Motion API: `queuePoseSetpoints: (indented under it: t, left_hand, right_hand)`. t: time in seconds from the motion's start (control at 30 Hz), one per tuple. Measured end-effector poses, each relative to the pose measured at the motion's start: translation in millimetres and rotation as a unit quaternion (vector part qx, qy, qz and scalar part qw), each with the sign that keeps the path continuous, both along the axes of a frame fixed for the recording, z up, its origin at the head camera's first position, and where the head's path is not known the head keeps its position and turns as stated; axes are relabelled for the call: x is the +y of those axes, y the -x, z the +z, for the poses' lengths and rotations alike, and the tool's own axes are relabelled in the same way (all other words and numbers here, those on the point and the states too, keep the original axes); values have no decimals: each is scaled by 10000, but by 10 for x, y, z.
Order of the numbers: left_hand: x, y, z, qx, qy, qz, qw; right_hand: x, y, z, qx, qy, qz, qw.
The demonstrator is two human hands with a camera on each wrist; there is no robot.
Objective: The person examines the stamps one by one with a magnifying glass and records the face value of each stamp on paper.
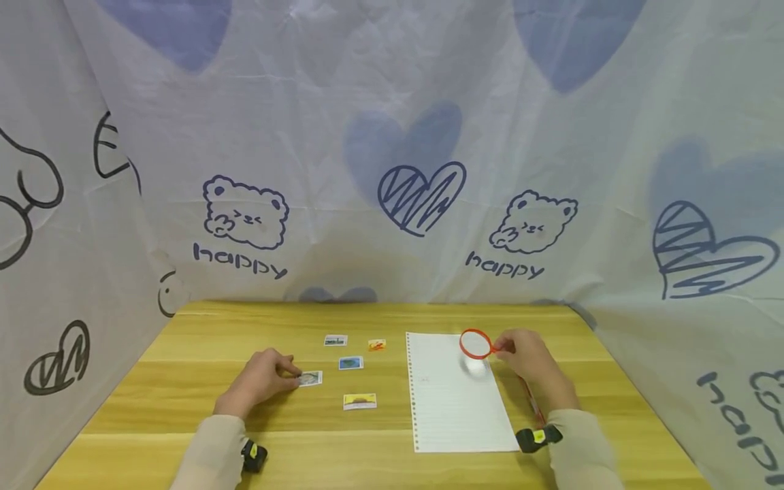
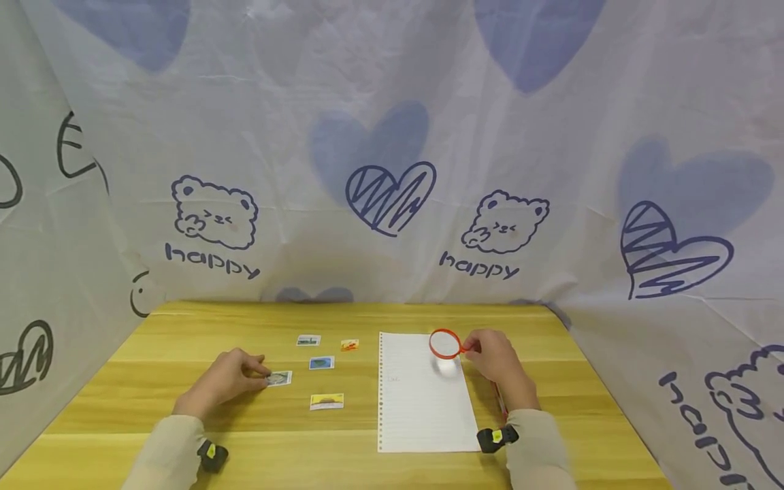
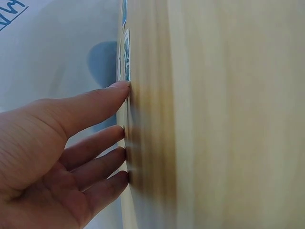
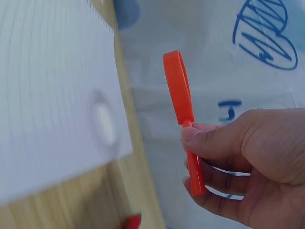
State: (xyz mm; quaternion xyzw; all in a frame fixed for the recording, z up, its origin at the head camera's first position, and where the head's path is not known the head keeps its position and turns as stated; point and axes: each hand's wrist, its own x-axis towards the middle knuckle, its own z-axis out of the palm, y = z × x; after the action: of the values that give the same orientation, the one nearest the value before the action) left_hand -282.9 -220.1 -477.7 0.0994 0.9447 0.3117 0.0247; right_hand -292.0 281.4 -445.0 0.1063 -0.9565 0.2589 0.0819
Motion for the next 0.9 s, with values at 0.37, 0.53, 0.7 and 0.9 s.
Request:
queuePoseSetpoints:
  t: [0.37, 0.53, 0.7, 0.9]
  left_hand:
    - [-10, 5, -19, 8, -48, 28, 10000]
    - [-8, 0, -18, -46, -78, 27, 10000]
    - [4, 3, -11, -29, -71, 3, 10000]
    - [1, 9, -16, 21, -41, -24, 10000]
  right_hand:
    - [-516, 116, 29, -105, 57, 169, 9998]
    - [-737, 144, 16, -176, 40, 351, 9992]
    - [-910, 152, 3, -218, 8, 457, 9987]
    - [-1110, 169, 11, -194, 48, 692, 9974]
